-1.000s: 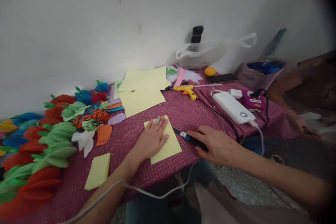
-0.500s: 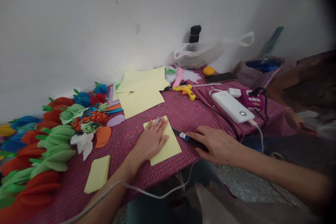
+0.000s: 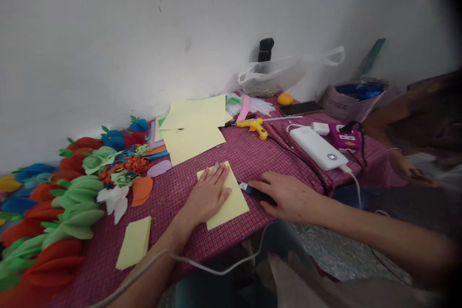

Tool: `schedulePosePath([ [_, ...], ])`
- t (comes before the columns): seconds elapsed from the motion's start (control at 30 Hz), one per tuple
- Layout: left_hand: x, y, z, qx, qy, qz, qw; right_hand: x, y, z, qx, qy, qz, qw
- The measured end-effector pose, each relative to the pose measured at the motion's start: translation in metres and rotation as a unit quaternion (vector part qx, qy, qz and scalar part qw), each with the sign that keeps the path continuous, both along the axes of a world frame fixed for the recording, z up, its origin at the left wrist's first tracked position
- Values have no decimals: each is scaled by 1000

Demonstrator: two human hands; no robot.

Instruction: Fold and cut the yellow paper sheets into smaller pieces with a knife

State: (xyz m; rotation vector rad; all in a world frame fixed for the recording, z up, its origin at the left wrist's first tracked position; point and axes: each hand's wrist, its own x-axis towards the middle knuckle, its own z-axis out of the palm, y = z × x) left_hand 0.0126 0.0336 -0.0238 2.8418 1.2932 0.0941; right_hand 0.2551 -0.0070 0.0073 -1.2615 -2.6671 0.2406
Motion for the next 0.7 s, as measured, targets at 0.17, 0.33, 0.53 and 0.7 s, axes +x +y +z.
schedulePosePath([
  [0.17, 0, 0, -1, 0, 4, 2, 1000, -9, 7, -6, 13, 14, -5, 1000],
  [0.33, 0, 0, -1, -2, 2, 4, 1000, -5, 8, -13, 19, 36, -25, 999],
  [0.53, 0, 0, -1, -1, -2, 4, 1000, 4, 6, -11, 16, 39, -32, 999],
  [0.7, 0, 0, -1, 1, 0, 2, 1000, -1, 10, -10, 23, 25, -27, 999],
])
